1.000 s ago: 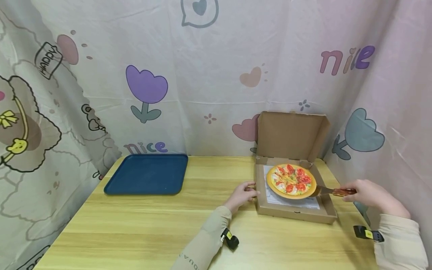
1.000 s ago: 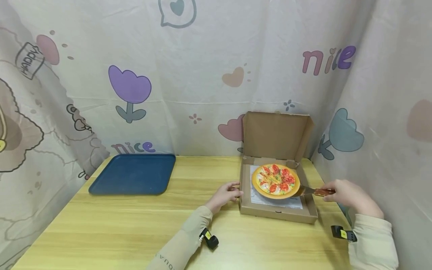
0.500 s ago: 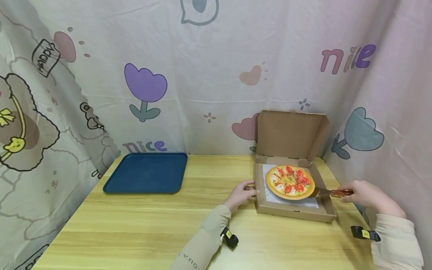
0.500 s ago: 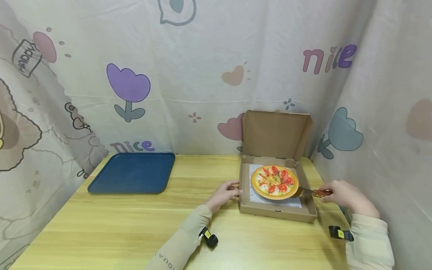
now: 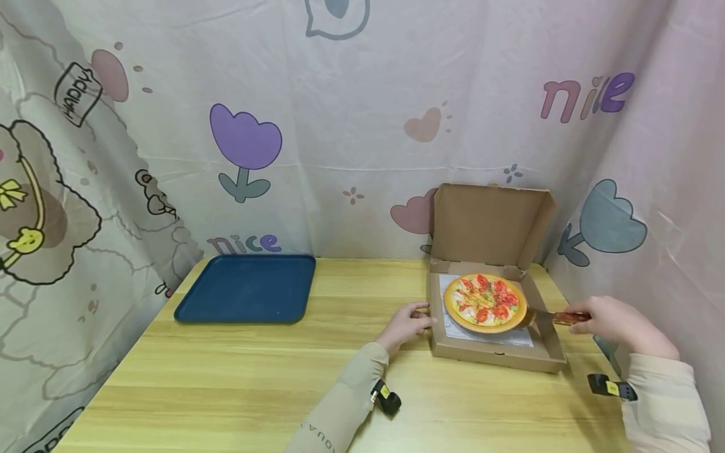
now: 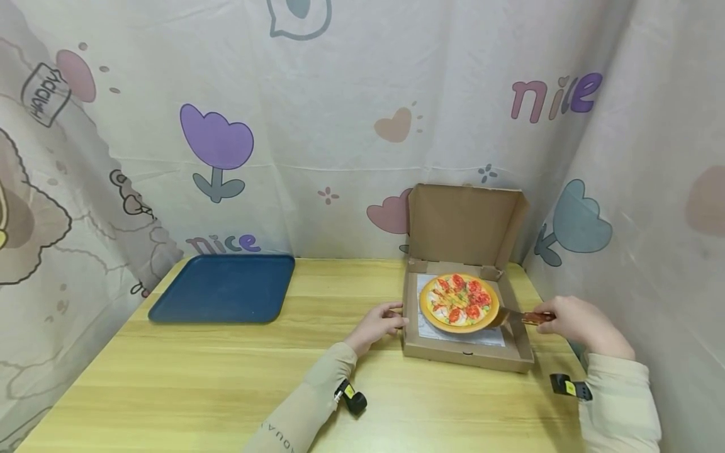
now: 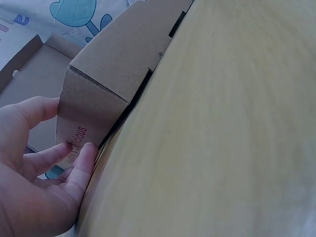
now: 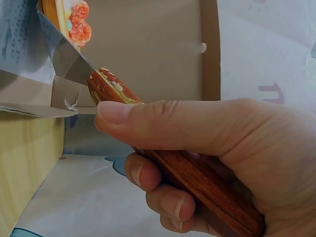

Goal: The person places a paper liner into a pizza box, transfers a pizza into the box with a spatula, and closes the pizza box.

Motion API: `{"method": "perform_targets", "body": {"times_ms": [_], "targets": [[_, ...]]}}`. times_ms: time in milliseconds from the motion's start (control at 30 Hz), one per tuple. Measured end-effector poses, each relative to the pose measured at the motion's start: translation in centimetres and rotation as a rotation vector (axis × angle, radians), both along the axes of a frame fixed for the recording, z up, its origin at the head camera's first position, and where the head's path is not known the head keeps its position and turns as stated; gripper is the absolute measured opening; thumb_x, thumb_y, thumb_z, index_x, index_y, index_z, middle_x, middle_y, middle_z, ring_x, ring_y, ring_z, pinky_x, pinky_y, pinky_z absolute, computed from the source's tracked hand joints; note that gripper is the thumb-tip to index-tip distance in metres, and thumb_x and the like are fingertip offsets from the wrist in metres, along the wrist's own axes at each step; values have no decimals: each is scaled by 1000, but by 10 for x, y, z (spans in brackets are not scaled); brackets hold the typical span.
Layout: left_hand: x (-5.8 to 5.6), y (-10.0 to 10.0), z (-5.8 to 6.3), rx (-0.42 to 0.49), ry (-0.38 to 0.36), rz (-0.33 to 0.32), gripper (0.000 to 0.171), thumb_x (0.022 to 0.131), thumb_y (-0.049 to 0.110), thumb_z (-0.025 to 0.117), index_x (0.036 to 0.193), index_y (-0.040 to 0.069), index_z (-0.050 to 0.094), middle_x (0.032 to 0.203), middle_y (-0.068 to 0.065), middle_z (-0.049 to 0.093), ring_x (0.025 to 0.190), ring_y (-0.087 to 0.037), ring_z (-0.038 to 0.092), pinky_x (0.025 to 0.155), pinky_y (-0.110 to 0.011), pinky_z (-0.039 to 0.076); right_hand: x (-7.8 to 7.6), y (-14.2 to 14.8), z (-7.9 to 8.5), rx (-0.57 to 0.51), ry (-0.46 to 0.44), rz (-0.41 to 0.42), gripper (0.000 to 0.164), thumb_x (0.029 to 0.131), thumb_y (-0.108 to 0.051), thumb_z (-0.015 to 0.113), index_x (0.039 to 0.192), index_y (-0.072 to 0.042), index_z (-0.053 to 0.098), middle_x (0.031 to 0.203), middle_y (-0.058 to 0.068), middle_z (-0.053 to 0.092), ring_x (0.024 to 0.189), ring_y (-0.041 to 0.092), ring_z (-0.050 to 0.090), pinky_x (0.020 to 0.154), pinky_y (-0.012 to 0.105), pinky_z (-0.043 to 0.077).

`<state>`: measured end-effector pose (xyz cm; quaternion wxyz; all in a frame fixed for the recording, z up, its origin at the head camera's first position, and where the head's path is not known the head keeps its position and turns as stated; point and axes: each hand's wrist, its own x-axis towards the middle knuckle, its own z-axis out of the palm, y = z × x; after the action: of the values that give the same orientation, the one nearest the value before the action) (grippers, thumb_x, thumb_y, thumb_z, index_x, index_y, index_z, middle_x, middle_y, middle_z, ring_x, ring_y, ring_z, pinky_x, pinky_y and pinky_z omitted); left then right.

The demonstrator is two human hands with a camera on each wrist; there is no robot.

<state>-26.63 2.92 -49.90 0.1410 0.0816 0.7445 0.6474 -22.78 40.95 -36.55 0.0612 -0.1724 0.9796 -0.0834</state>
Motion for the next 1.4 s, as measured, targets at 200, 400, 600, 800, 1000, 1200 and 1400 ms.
{"method": "perform_targets", "body": {"times_ms": [200,400,600,800,1000,1200,1400], "targets": [[1,0,1,0,2,7,57,87,24,72,138,8,53,107,-7,64,80,-12,61,73,-23,53,-2,-4,3,17,24,-4,20,78,-23,77,91,-8,74,84,4,72,71,12,59,60,36,48],[2,0,2,-15,-5,11,56,87,25,73,137,10,54,109,-7,64,83,-13,61,75,-24,54,-3,-7,3,22,23,0,20,78,-22,77,91,-7,74,83,3,71,71,12,58,61,35,48],[1,0,1,-14,-6,12,56,87,25,73,138,9,53,110,-8,65,85,-13,61,75,-25,54,-6,-7,4,24,-19,-1,24,78,-20,76,97,-5,74,83,3,70,71,12,53,60,33,45],[0,-1,2,-18,-4,0,58,88,25,71,139,9,52,111,-7,64,82,-13,62,76,-25,53,-10,-10,9,50,-74,-26,31,79,-21,76,103,-3,73,89,8,71,72,14,55,59,34,46],[0,0,1,-19,-5,6,58,87,26,72,139,9,52,109,-7,64,80,-13,61,75,-24,52,-9,-15,17,102,-64,-46,27,78,-24,75,102,-11,75,84,0,69,69,13,52,56,33,42],[0,0,2,-20,-3,12,58,87,25,73,139,8,52,108,-7,65,78,-12,60,73,-23,51,-8,-21,22,144,-47,-76,24,77,-22,75,100,-16,76,83,-2,69,70,13,53,56,34,41],[1,0,3,-17,-1,10,57,88,24,71,139,7,52,109,-7,65,79,-12,60,73,-23,52,-9,-27,24,156,-55,-129,16,77,-12,72,93,-15,75,80,-1,68,69,14,53,56,37,42]]}}
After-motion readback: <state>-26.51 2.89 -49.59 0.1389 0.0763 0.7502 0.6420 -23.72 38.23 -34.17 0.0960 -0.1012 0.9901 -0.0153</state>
